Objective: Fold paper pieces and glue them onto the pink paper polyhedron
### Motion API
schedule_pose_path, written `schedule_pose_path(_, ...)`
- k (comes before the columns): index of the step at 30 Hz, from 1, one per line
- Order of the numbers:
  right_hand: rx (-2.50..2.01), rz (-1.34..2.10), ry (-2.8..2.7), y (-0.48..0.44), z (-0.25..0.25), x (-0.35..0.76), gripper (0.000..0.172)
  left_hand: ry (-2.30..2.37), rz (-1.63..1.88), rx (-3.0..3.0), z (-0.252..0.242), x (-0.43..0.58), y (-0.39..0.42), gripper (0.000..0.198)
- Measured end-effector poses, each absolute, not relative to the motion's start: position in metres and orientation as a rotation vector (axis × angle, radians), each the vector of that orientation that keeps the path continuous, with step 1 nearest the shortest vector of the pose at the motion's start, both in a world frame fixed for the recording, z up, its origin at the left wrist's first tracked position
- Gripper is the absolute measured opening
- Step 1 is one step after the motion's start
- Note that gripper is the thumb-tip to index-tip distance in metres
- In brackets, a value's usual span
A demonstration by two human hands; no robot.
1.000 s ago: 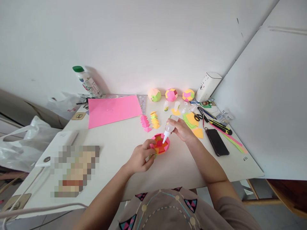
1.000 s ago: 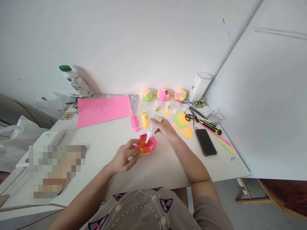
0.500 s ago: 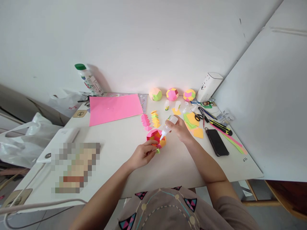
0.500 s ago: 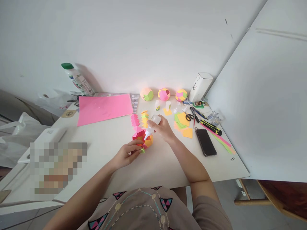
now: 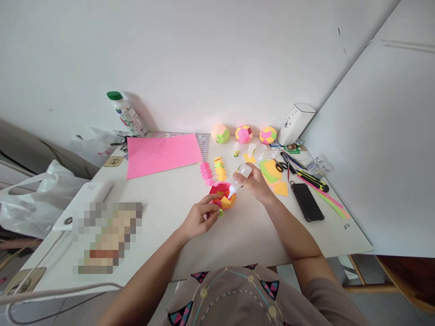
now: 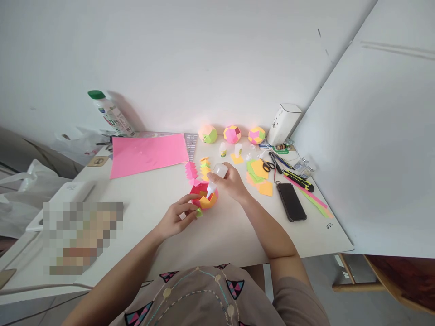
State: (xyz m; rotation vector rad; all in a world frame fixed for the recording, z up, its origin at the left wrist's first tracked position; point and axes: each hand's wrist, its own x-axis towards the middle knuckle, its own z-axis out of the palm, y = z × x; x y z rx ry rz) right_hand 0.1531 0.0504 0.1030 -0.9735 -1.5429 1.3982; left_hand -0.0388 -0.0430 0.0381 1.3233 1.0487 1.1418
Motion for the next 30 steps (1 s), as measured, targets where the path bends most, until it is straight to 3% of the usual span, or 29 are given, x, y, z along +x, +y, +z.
schedule_pose_path(14,-0.906,1.434,-1.561,0.046,0.104,0.15,0.039,0.931,1.083,1.458,0.031,-0.036,-0.045,0.024)
schedule_pose_path(30,-0.814,1.416,-1.614,0.034,0.107,0.148,0.036,0.782,1.099,1.492,0.025,-0.038,-0.045,0.02)
